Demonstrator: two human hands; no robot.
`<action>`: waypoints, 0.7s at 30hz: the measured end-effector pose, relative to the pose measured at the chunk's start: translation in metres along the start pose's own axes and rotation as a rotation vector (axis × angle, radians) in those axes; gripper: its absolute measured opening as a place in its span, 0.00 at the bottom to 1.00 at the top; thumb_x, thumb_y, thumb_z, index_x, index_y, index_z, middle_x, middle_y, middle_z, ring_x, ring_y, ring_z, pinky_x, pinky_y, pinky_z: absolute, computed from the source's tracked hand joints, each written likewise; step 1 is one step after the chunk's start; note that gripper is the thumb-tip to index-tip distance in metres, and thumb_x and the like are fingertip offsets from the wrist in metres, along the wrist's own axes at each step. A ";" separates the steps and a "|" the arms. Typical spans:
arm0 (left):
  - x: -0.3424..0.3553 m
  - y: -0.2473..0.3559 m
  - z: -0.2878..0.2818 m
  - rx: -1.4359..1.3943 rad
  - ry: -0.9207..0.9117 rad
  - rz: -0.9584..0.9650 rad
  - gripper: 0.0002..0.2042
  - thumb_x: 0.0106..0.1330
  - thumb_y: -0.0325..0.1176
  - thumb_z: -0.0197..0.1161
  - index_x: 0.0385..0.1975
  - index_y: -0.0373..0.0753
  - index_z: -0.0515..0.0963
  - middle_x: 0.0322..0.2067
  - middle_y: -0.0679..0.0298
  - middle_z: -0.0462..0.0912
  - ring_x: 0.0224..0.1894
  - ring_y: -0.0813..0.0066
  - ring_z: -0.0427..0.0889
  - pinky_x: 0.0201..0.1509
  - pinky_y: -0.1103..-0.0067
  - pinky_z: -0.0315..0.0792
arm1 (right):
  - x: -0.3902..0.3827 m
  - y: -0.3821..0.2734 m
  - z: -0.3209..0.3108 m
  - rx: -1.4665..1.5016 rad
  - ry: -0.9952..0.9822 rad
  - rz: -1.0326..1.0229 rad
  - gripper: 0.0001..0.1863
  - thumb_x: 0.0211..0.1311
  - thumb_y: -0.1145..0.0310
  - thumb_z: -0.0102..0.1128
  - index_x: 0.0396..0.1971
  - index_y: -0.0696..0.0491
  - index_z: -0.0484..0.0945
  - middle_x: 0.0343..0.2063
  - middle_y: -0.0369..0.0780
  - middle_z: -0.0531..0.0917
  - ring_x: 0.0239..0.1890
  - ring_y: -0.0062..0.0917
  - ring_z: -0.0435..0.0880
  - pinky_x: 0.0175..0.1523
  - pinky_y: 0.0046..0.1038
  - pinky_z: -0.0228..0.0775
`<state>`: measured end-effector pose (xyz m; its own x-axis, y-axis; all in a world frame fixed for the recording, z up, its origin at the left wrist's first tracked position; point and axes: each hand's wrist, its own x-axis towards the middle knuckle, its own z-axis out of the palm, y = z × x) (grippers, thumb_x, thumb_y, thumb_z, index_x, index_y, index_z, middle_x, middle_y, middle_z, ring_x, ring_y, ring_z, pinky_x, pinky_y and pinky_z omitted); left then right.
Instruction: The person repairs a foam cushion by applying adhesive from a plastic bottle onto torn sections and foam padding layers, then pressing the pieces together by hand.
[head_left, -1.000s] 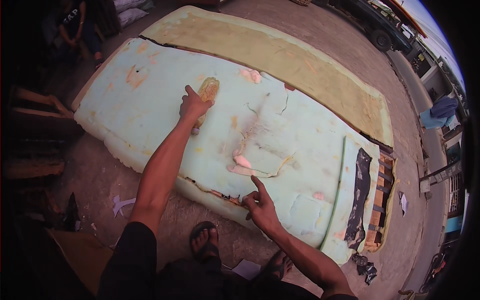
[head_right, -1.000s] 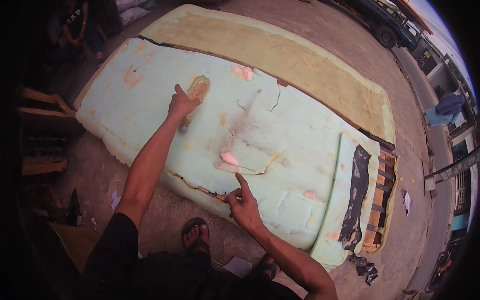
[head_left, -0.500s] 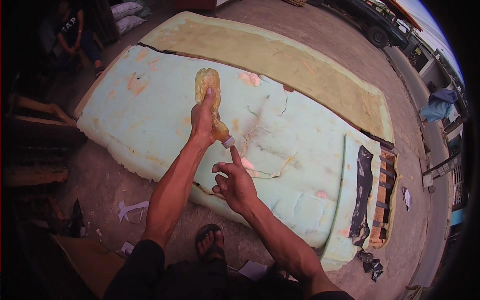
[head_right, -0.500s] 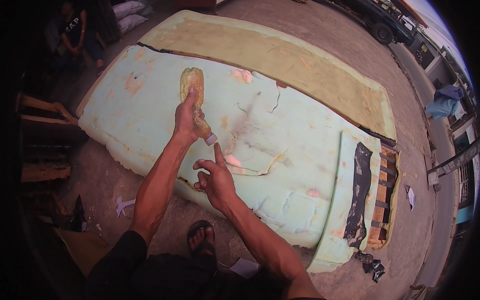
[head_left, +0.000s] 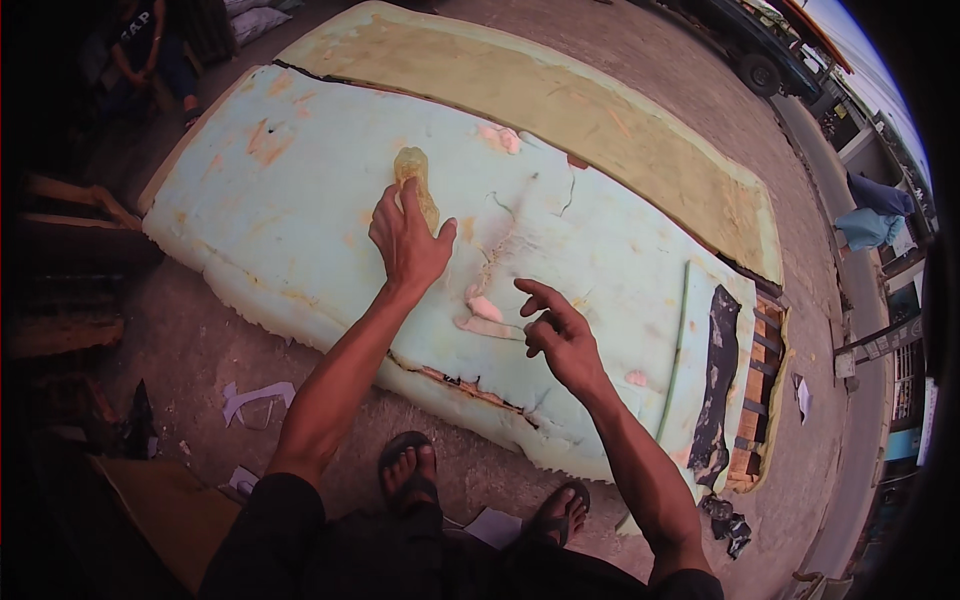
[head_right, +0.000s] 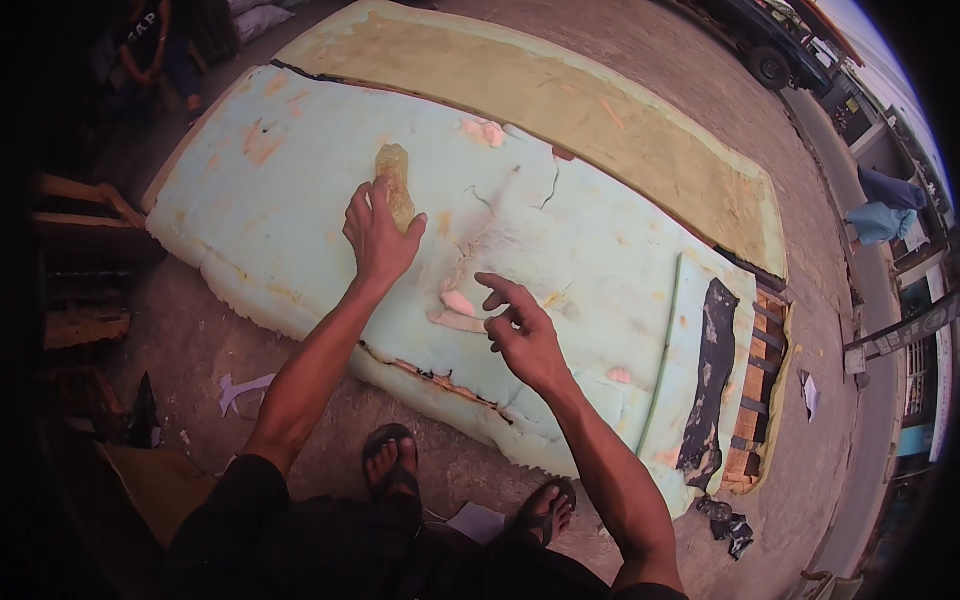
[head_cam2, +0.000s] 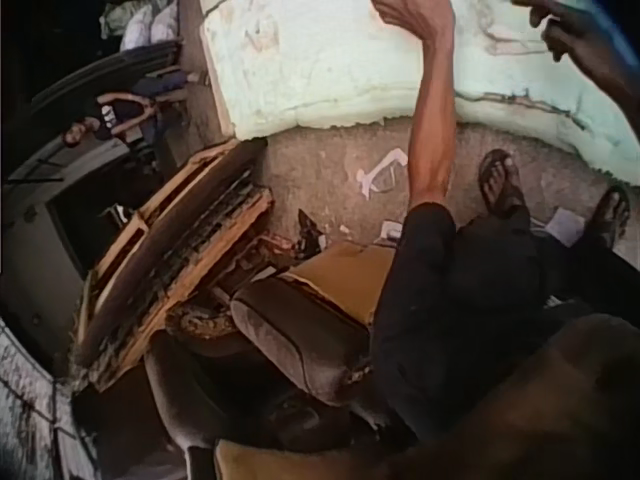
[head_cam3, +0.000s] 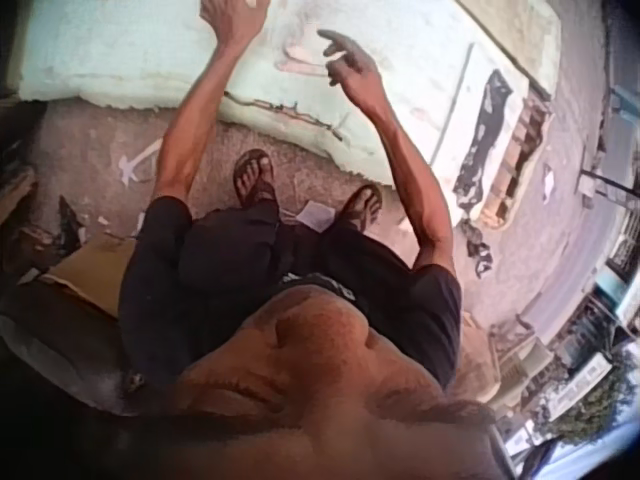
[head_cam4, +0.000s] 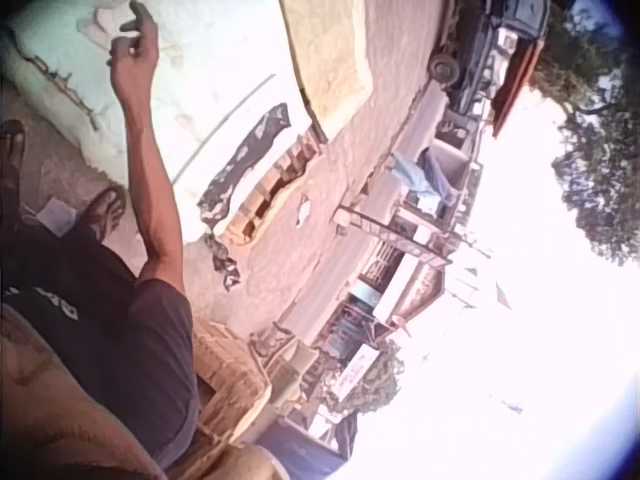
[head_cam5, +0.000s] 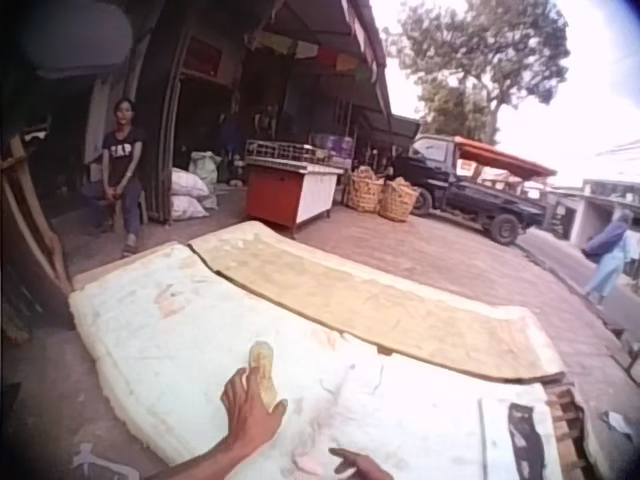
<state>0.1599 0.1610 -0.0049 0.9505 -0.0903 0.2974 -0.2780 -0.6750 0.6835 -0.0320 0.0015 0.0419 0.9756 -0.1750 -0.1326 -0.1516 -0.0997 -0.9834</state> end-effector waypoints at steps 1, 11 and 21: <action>-0.016 0.000 -0.001 0.060 -0.025 0.288 0.25 0.61 0.43 0.72 0.54 0.38 0.76 0.63 0.50 0.68 0.69 0.48 0.61 0.69 0.49 0.56 | -0.003 0.005 -0.014 -0.258 0.029 -0.022 0.31 0.59 0.80 0.51 0.64 0.46 0.76 0.42 0.36 0.75 0.32 0.20 0.75 0.42 0.29 0.74; -0.072 -0.001 0.012 0.215 -0.542 0.980 0.06 0.58 0.36 0.70 0.31 0.43 0.87 0.62 0.61 0.74 0.75 0.53 0.54 0.74 0.45 0.42 | -0.015 0.050 -0.055 -0.852 -0.149 -0.301 0.29 0.53 0.80 0.57 0.57 0.43 0.82 0.45 0.42 0.76 0.45 0.37 0.81 0.47 0.38 0.79; -0.059 -0.001 0.015 0.122 -0.664 0.907 0.05 0.60 0.33 0.67 0.27 0.43 0.89 0.60 0.62 0.76 0.75 0.54 0.55 0.75 0.49 0.42 | 0.021 0.052 -0.043 -1.459 -0.319 -0.698 0.27 0.65 0.73 0.51 0.62 0.33 0.78 0.62 0.39 0.71 0.61 0.31 0.71 0.67 0.41 0.62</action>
<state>0.1062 0.1561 -0.0333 0.3002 -0.9299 0.2127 -0.9219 -0.2255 0.3151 -0.0266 -0.0498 -0.0071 0.8783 0.4745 0.0581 0.4718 -0.8800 0.0546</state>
